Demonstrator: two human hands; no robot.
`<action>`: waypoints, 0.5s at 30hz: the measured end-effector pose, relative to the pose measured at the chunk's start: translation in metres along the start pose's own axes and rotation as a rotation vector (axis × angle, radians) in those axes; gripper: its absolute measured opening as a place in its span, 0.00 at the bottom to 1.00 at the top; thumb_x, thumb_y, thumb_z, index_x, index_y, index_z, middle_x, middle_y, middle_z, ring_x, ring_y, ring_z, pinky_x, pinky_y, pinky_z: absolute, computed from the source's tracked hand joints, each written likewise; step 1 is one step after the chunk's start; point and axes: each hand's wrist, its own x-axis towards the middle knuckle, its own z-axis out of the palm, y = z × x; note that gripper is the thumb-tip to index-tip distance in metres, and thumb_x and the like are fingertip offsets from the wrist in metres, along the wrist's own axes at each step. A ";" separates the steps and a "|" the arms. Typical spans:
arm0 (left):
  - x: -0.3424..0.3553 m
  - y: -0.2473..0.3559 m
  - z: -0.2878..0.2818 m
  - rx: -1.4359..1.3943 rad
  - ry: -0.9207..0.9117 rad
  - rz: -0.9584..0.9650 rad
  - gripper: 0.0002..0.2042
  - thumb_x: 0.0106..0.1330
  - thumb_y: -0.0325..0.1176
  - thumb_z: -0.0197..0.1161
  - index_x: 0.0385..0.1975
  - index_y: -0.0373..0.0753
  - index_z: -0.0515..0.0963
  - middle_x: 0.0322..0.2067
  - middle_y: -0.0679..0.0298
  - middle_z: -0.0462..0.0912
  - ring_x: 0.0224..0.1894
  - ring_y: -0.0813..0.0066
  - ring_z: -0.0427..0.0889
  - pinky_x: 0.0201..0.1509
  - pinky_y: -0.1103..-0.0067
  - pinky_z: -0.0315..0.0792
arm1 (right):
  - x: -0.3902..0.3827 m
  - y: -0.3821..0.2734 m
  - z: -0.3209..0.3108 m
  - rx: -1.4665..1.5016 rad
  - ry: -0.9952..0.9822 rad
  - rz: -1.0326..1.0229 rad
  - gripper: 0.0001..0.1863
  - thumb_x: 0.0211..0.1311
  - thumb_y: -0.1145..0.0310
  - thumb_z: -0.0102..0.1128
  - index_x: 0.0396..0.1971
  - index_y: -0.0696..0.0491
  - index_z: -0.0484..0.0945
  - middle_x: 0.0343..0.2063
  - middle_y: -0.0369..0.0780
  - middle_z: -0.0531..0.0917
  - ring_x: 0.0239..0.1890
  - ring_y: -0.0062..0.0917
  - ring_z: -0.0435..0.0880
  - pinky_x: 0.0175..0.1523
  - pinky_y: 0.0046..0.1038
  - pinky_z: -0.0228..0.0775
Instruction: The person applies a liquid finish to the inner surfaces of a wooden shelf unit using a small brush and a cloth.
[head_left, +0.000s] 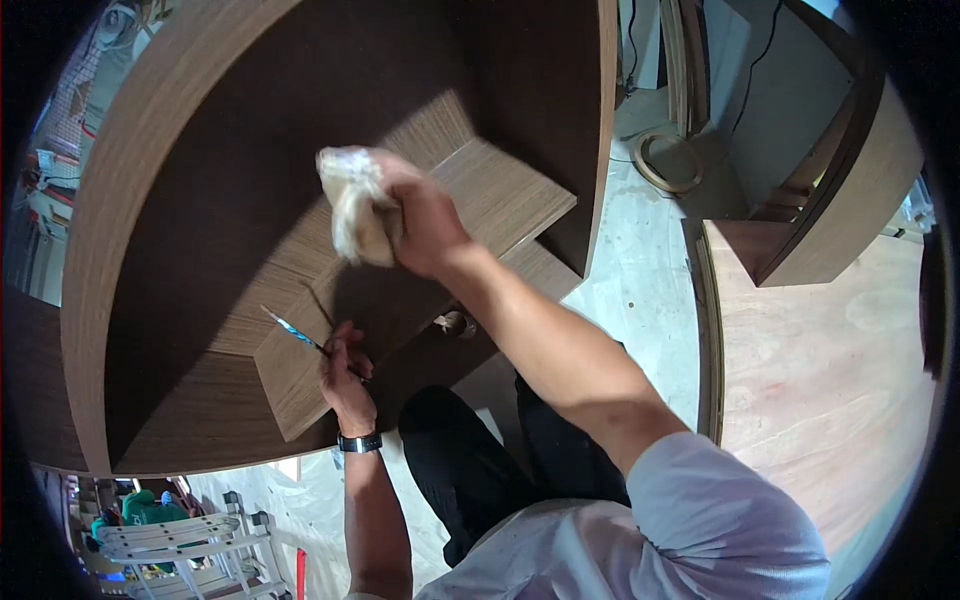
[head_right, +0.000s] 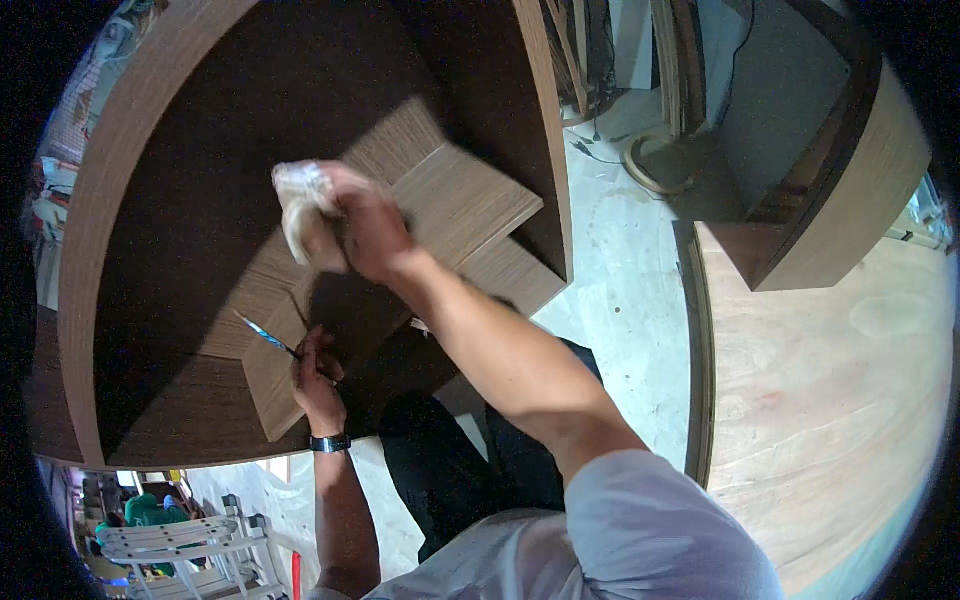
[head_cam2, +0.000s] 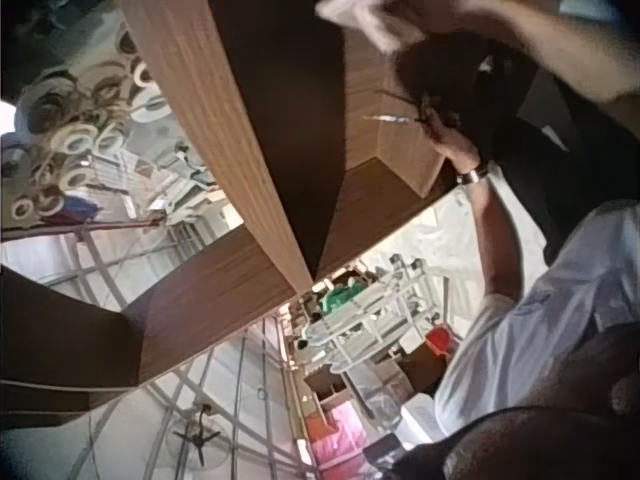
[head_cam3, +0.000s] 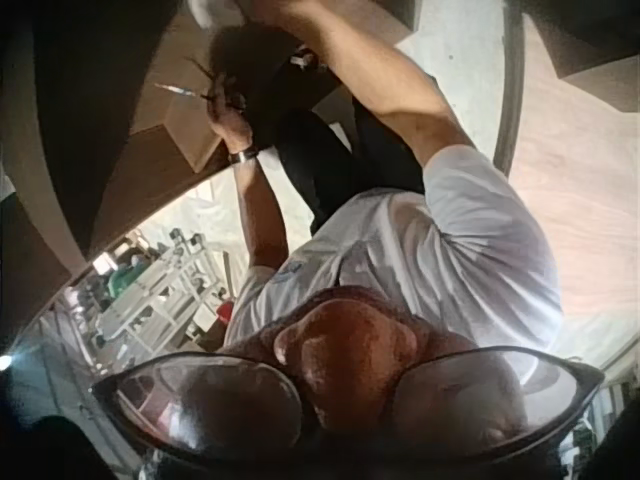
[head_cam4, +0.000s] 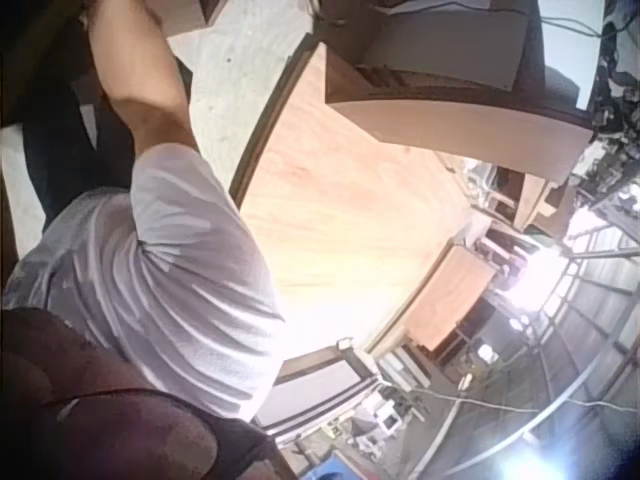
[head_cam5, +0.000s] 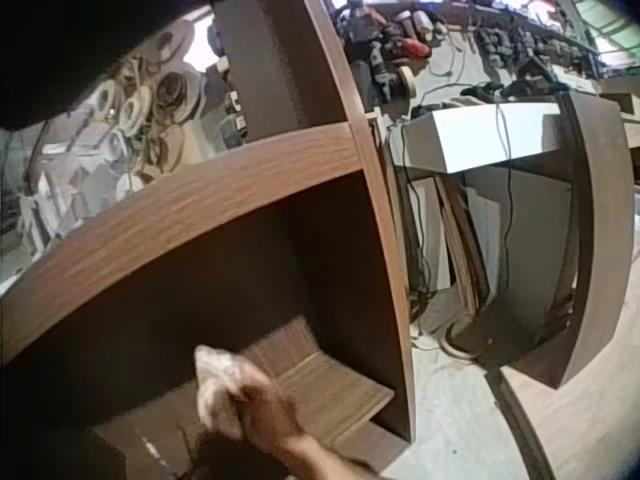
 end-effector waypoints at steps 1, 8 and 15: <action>0.001 0.000 0.004 -0.041 -0.009 0.009 0.17 0.78 0.35 0.49 0.55 0.33 0.78 0.40 0.61 0.84 0.23 0.83 0.72 0.25 0.84 0.64 | -0.032 0.002 -0.030 0.090 -0.116 0.193 0.14 0.69 0.70 0.48 0.48 0.56 0.79 0.40 0.40 0.84 0.43 0.28 0.84 0.50 0.31 0.78; -0.038 0.016 0.012 -0.250 0.118 0.167 0.20 0.77 0.31 0.46 0.63 0.26 0.70 0.61 0.50 0.76 0.58 0.67 0.79 0.64 0.72 0.72 | -0.109 0.048 -0.031 -0.411 -0.322 0.488 0.14 0.64 0.71 0.60 0.48 0.60 0.80 0.38 0.37 0.85 0.44 0.18 0.82 0.50 0.24 0.74; -0.074 0.025 0.014 -0.424 0.100 0.076 0.24 0.82 0.43 0.45 0.67 0.31 0.65 0.65 0.53 0.71 0.66 0.63 0.72 0.69 0.66 0.67 | -0.124 0.044 0.001 -0.530 -0.273 0.482 0.13 0.67 0.69 0.64 0.49 0.56 0.79 0.47 0.39 0.83 0.52 0.21 0.81 0.58 0.26 0.73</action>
